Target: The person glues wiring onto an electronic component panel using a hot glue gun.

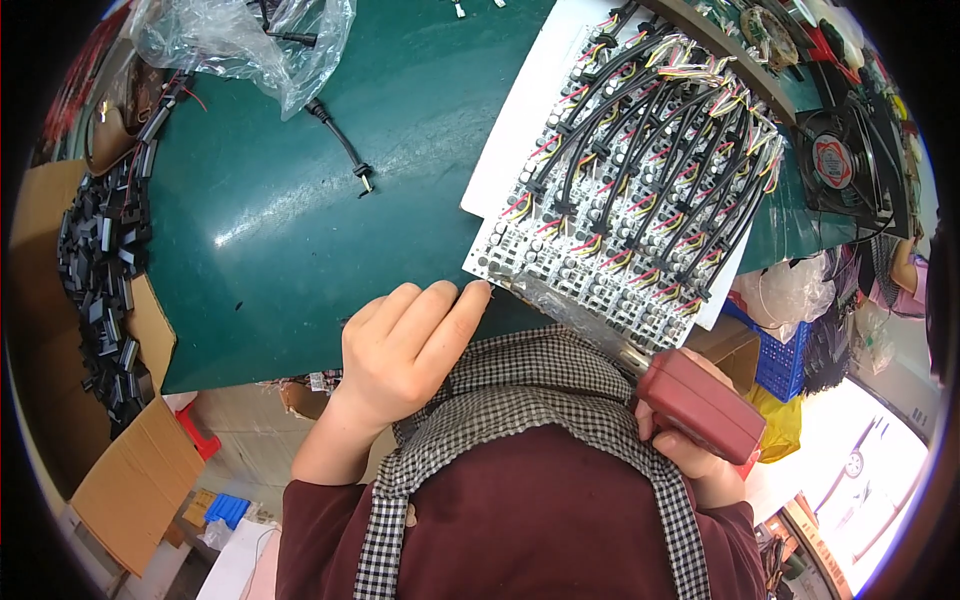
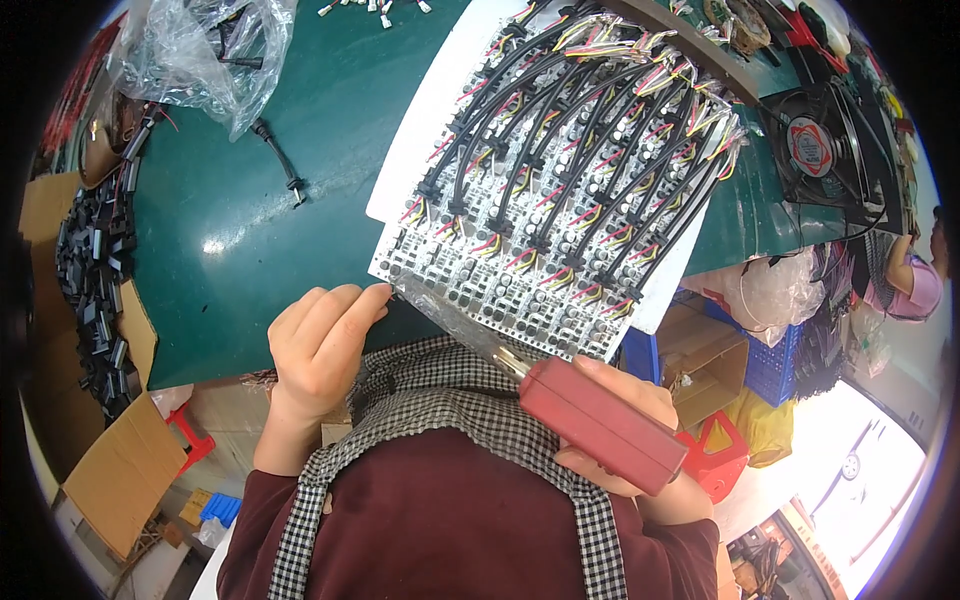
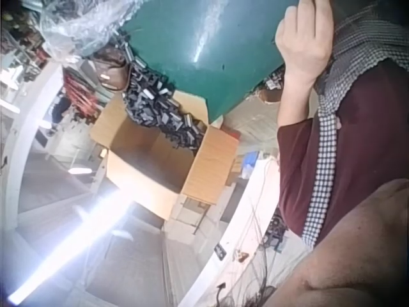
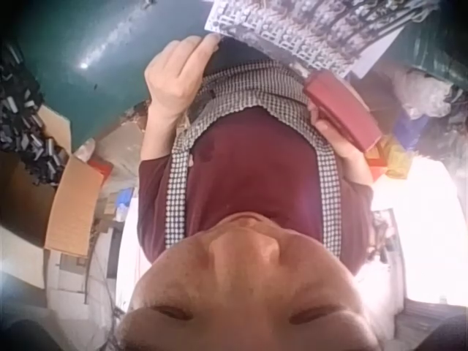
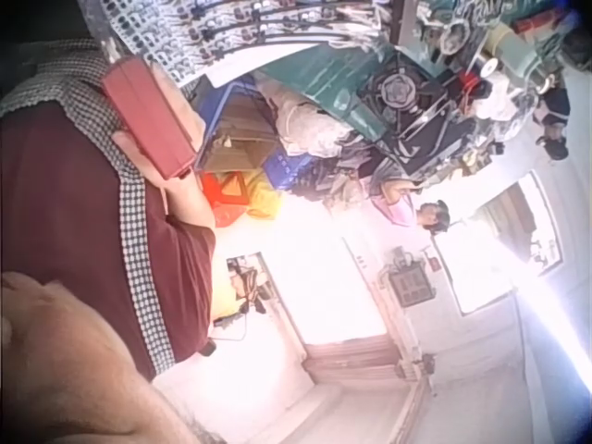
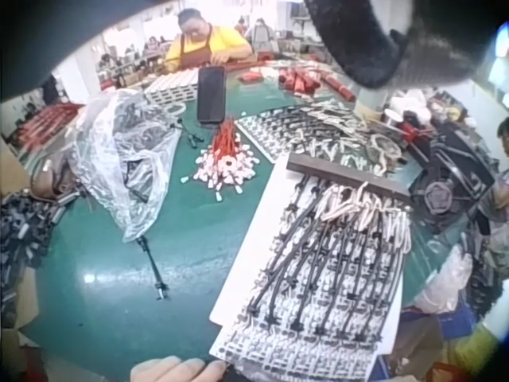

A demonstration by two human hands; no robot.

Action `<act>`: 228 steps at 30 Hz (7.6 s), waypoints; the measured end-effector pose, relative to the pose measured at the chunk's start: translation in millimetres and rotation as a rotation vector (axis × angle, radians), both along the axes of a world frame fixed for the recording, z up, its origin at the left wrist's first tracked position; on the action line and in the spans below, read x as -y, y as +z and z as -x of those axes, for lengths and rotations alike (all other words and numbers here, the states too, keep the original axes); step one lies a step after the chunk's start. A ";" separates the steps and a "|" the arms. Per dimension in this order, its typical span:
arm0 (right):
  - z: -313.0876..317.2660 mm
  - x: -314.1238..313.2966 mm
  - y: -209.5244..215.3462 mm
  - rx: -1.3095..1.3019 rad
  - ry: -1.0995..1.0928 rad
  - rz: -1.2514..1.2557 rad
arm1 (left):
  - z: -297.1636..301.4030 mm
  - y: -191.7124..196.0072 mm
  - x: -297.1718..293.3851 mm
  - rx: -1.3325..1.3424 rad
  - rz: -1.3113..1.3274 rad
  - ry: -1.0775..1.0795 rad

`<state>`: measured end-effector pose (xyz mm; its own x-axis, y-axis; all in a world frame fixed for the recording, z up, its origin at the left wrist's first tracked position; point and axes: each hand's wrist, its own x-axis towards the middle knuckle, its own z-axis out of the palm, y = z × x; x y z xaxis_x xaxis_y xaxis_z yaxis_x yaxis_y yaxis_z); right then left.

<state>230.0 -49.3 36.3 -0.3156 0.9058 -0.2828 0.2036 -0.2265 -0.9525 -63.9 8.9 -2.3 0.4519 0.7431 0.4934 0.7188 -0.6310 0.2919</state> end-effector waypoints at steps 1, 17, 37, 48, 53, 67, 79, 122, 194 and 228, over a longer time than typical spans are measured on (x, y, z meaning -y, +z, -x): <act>0.9 0.6 -0.3 0.012 -0.008 -0.025 | 0.1 0.1 -0.1 0.002 0.000 -0.001; 2.0 10.3 -0.9 -0.325 -0.214 0.137 | -1.6 1.4 0.1 -0.003 -0.003 0.005; 4.1 12.6 -2.4 -0.453 -0.295 0.218 | -19.5 6.2 12.5 0.183 0.137 0.219; 3.6 13.4 -4.2 -0.458 -0.304 0.205 | -24.2 2.3 20.2 0.028 0.042 0.273; 3.1 10.7 -3.8 -0.466 -0.272 0.213 | -29.4 1.9 22.9 0.160 0.098 0.333; 1.3 15.6 -1.7 -0.440 -0.278 0.177 | -10.5 13.4 13.1 1.197 1.131 0.279; 2.4 19.7 -3.8 -0.442 -0.280 0.150 | -9.0 7.6 11.1 1.197 1.060 0.203; 4.2 21.4 -1.0 -0.440 -0.280 0.182 | -28.0 -2.0 23.3 0.668 0.507 0.364; -0.8 13.2 -6.3 -0.375 -0.200 0.178 | -34.1 21.7 16.8 1.066 1.085 0.394; -4.0 14.0 -9.5 -0.182 -0.143 0.053 | -29.2 28.6 10.5 0.882 1.086 0.423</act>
